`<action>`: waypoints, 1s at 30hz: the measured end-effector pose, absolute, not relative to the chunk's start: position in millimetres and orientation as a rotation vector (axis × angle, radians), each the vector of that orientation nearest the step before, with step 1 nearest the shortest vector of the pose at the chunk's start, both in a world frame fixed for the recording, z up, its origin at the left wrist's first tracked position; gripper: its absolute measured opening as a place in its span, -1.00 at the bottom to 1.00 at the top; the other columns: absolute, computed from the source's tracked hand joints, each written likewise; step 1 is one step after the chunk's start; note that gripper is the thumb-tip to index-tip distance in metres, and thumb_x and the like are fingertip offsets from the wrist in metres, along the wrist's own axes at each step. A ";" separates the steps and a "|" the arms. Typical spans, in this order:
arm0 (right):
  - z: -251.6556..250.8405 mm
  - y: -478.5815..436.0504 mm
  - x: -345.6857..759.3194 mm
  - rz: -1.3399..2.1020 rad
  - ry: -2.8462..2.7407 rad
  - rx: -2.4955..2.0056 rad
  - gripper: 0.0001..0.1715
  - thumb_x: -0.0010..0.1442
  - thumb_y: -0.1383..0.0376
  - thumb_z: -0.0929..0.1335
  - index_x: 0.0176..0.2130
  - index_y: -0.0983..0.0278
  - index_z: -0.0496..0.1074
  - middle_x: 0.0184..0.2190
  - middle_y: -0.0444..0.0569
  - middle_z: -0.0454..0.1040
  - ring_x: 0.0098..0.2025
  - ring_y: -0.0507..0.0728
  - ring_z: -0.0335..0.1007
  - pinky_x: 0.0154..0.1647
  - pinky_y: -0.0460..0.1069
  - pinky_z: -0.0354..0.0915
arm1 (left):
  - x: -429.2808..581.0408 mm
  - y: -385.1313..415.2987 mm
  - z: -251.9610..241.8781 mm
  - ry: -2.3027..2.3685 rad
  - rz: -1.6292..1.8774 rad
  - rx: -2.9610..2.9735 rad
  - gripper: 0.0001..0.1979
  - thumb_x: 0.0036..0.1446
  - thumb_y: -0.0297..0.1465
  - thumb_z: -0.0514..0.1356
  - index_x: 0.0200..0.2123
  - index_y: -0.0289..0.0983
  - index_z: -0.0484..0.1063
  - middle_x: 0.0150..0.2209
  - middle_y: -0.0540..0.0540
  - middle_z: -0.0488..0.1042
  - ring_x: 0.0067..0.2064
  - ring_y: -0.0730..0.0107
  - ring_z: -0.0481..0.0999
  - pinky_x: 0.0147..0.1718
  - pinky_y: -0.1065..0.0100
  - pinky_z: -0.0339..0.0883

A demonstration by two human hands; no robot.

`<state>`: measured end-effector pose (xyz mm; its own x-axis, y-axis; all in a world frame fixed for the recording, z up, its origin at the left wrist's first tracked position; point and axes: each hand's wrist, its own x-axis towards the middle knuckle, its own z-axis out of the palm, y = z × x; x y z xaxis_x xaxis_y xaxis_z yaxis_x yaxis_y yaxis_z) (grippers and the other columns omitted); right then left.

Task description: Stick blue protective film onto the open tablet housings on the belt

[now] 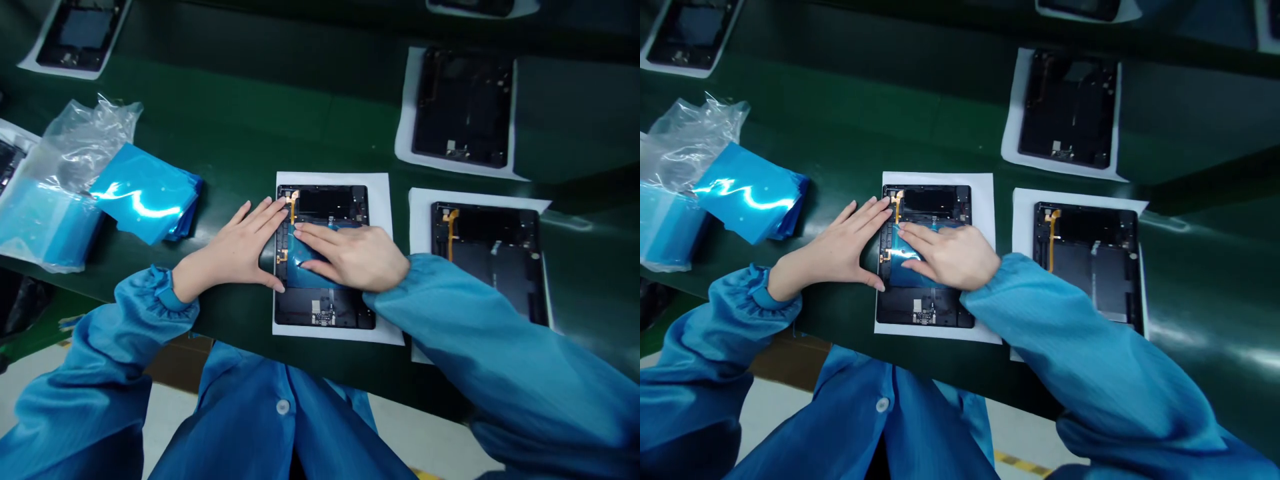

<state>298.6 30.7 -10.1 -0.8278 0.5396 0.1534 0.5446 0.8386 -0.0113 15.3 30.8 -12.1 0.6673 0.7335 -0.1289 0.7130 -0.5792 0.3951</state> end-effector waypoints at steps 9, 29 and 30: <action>-8.3 16.2 310.7 -0.040 -2.774 -1.005 -0.36 0.54 -0.05 0.28 0.28 0.32 0.58 0.24 0.09 0.61 -0.38 0.14 0.63 -0.43 0.05 0.40 | 15.8 30.3 -12.0 1.147 0.059 2.467 0.41 0.01 0.37 0.36 0.61 -0.35 -0.15 0.62 -0.47 -0.10 0.65 -0.34 -0.12 0.58 -0.27 -0.23; -16.6 -20.5 305.4 -0.080 -2.746 -0.738 -0.43 0.51 -0.04 0.34 0.18 0.29 0.65 0.24 0.01 0.62 -0.39 0.07 0.50 -0.41 0.03 0.38 | 10.5 31.2 -16.6 1.147 0.143 2.466 0.41 -0.03 0.41 0.34 0.61 -0.30 -0.07 0.62 -0.42 -0.05 0.63 -0.38 -0.05 0.58 -0.32 -0.18; -16.2 -17.0 305.3 -0.098 -2.746 -0.777 -0.42 0.52 -0.05 0.33 0.20 0.29 0.65 0.25 0.01 0.61 -0.40 0.07 0.49 -0.42 0.04 0.38 | 10.4 31.6 -16.4 1.147 0.139 2.465 0.40 -0.03 0.41 0.35 0.61 -0.30 -0.07 0.62 -0.41 -0.06 0.63 -0.39 -0.05 0.58 -0.33 -0.17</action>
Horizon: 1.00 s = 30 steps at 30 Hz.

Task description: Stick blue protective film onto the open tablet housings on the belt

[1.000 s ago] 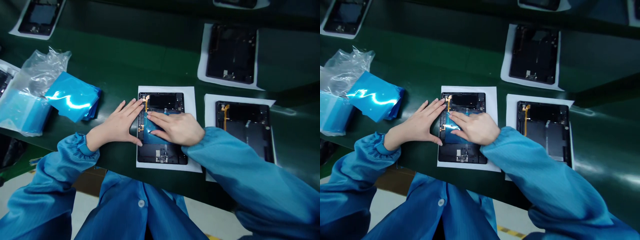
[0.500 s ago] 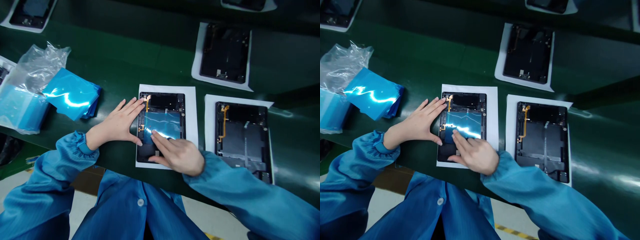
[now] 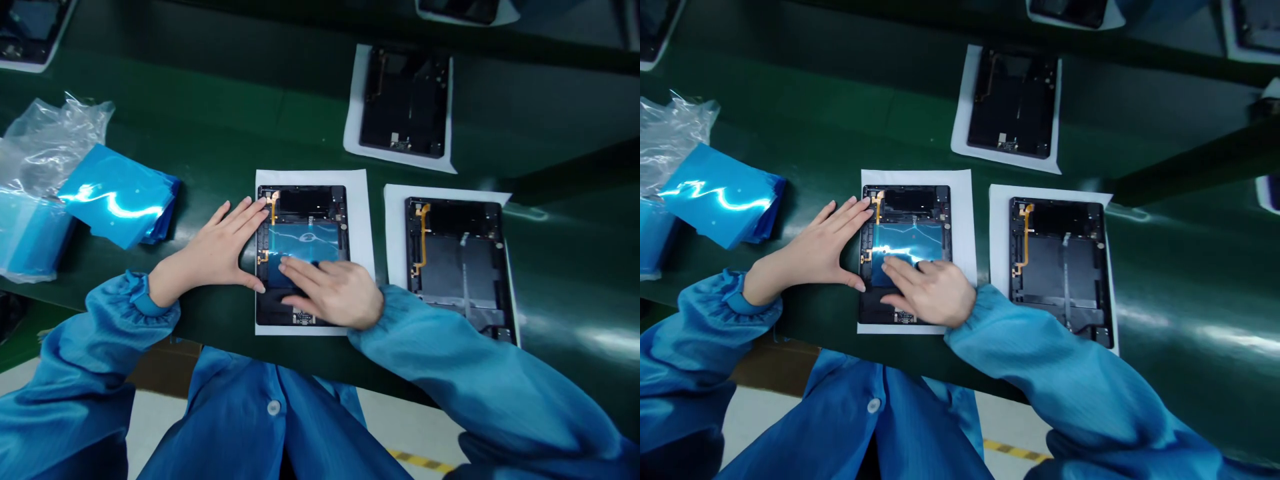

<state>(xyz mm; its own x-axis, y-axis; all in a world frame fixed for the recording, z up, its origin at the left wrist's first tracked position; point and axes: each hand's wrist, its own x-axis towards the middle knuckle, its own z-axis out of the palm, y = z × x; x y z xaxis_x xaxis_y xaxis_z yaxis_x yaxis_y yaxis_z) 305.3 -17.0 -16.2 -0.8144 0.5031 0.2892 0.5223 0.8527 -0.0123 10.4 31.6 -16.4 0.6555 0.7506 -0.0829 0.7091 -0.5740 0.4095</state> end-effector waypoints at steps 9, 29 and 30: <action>-4.2 -23.5 356.1 -0.033 -2.718 -0.685 -0.65 0.46 0.16 0.43 0.03 0.35 0.69 0.02 0.06 0.74 -0.22 0.14 0.60 -0.24 0.01 0.54 | 10.0 32.0 -16.8 1.131 0.156 2.468 0.45 -0.07 0.35 0.43 0.62 -0.31 -0.10 0.62 -0.42 -0.06 0.63 -0.38 -0.05 0.58 -0.36 -0.15; -28.7 3.5 385.8 0.254 -2.667 -0.561 -0.63 0.44 0.20 0.45 0.17 0.24 0.65 0.06 0.08 0.72 -0.16 0.17 0.67 -0.19 0.08 0.63 | 11.3 34.4 1.0 1.207 0.000 2.501 0.36 0.00 0.28 0.44 0.60 -0.31 -0.05 0.62 -0.38 -0.04 0.61 -0.36 0.02 0.56 -0.31 -0.05; -31.7 12.3 384.0 0.261 -2.667 -0.618 -0.63 0.45 0.18 0.43 0.16 0.24 0.65 0.07 0.09 0.72 -0.16 0.17 0.68 -0.19 0.08 0.63 | 15.7 38.9 8.0 1.224 -0.046 2.514 0.28 0.05 0.27 0.42 0.58 -0.32 0.03 0.60 -0.40 0.03 0.59 -0.36 0.11 0.54 -0.31 0.01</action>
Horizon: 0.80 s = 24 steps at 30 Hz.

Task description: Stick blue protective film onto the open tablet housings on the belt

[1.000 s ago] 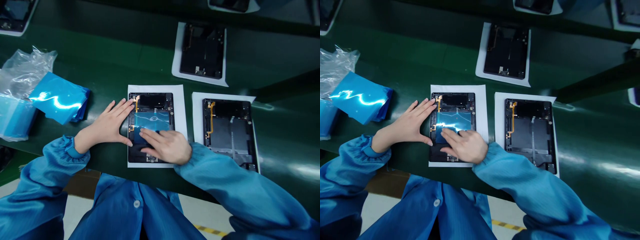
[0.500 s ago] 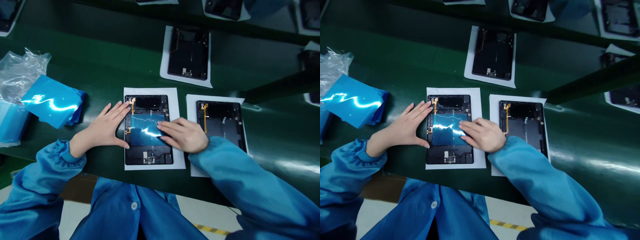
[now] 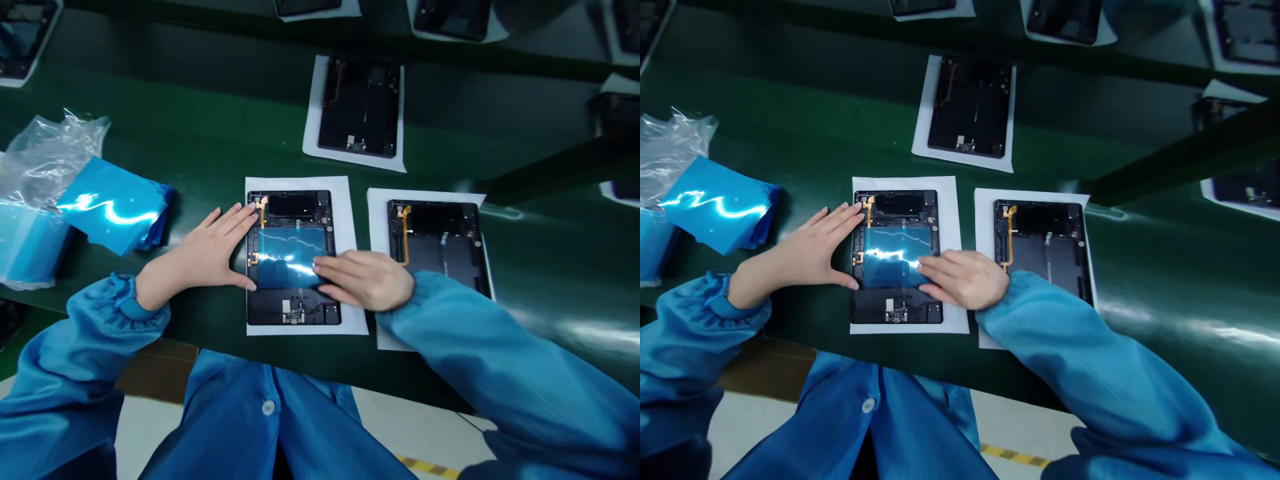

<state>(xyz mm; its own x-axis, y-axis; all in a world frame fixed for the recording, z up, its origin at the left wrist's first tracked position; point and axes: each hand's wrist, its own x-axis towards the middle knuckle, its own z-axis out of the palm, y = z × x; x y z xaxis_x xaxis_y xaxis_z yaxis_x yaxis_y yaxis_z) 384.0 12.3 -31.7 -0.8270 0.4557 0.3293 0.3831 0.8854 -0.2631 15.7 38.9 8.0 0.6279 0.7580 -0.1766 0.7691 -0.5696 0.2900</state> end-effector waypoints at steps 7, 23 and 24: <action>-27.5 27.6 371.4 0.272 -2.263 -1.212 -0.69 0.45 0.17 0.36 0.00 0.21 0.67 -0.02 0.14 0.71 -0.06 0.26 0.68 0.06 0.21 0.62 | 89.8 104.2 27.5 1.640 0.033 2.553 -0.58 0.51 -0.28 0.07 0.25 -0.42 0.45 0.23 -0.42 0.52 0.30 -0.22 0.51 0.25 -0.11 0.38; 7.8 -4.8 345.1 1.217 -1.810 -1.703 -0.28 0.24 -0.35 0.36 -0.52 0.17 0.40 -0.64 -0.10 0.37 -0.56 0.15 0.31 -0.53 0.04 0.22 | 56.2 120.5 36.3 1.405 0.332 2.489 -0.73 0.56 -0.31 -0.01 -0.02 -0.26 0.47 0.00 -0.20 0.47 -0.06 0.13 0.58 -0.01 0.16 0.47; 9.5 1.6 339.0 1.185 -1.805 -1.668 -0.25 0.23 -0.38 0.34 -0.54 0.17 0.38 -0.64 -0.10 0.34 -0.55 0.14 0.27 -0.52 0.04 0.20 | 48.0 119.3 42.1 1.451 0.443 2.465 -0.75 0.55 -0.30 0.01 -0.01 -0.24 0.47 0.01 -0.21 0.47 0.00 0.10 0.56 0.05 0.13 0.47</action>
<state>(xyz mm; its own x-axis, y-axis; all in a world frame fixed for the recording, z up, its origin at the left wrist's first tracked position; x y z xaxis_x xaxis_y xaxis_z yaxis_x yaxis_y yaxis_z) 339.0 1.6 9.5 -0.1999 0.9492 -0.2429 0.6008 -0.0771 -0.7957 48.0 119.3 42.1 0.4590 0.8783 0.1339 0.8033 -0.4746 0.3599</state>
